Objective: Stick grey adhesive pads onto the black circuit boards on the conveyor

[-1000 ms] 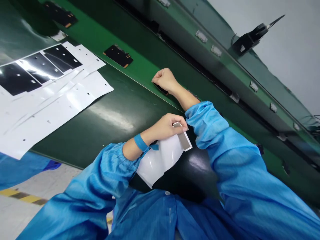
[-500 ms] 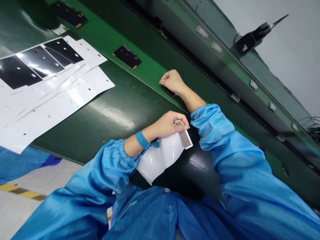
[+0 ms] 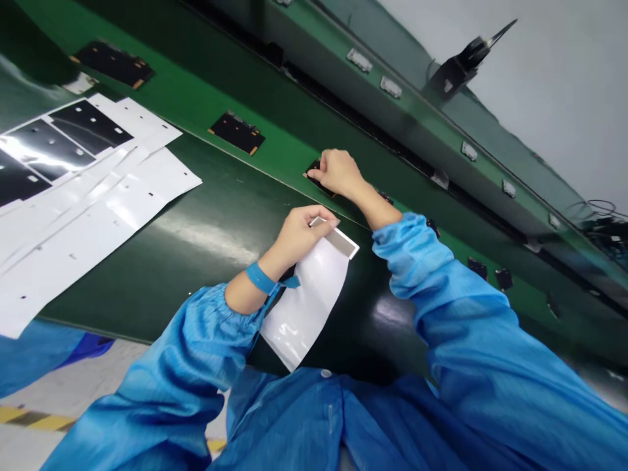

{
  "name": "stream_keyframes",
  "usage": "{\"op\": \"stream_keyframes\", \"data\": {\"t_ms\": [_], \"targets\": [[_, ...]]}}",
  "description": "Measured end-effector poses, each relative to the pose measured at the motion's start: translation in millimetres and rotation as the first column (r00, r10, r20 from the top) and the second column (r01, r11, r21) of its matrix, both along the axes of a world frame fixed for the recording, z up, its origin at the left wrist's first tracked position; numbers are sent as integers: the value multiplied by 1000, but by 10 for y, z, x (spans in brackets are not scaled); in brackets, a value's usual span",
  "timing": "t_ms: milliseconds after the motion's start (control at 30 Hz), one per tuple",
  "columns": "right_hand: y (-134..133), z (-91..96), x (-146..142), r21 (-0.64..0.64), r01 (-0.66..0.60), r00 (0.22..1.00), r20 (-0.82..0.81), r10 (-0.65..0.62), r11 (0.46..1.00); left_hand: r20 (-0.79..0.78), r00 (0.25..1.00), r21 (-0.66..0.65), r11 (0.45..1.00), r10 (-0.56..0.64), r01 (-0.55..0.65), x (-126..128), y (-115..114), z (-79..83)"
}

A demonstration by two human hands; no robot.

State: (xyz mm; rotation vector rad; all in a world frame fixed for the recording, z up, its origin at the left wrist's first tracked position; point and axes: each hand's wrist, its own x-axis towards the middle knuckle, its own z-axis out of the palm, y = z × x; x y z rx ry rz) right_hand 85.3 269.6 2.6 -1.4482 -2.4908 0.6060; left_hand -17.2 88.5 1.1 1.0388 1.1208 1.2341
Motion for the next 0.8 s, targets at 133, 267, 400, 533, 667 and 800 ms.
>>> {"op": "stream_keyframes", "data": {"t_ms": [133, 267, 400, 533, 667, 800], "targets": [[-474, 275, 414, -277, -88, 959, -282, 6, 957, -47, 985, -45, 984, 169, -171, 6, 26, -76], [-812, 412, 630, -403, -236, 915, -399, 62, 884, -114, 975, -33, 980, 190, -195, 17, 34, -123], [-924, 498, 607, -283, -223, 938, -323, 126, 933, -162, 970, -33, 981, 182, -189, 7, 33, -126], [-972, 595, 522, -161, -215, 959, -224, 176, 963, -170, 965, -15, 979, 197, -203, 4, 40, -123], [-1022, 684, 507, -114, -250, 961, -152, 232, 962, -153, 968, 1, 980, 197, -199, 17, 48, -106], [-923, 787, 529, -99, -282, 955, -123, 269, 954, -117, 971, -11, 977, 210, -213, 40, 51, -86]]}}
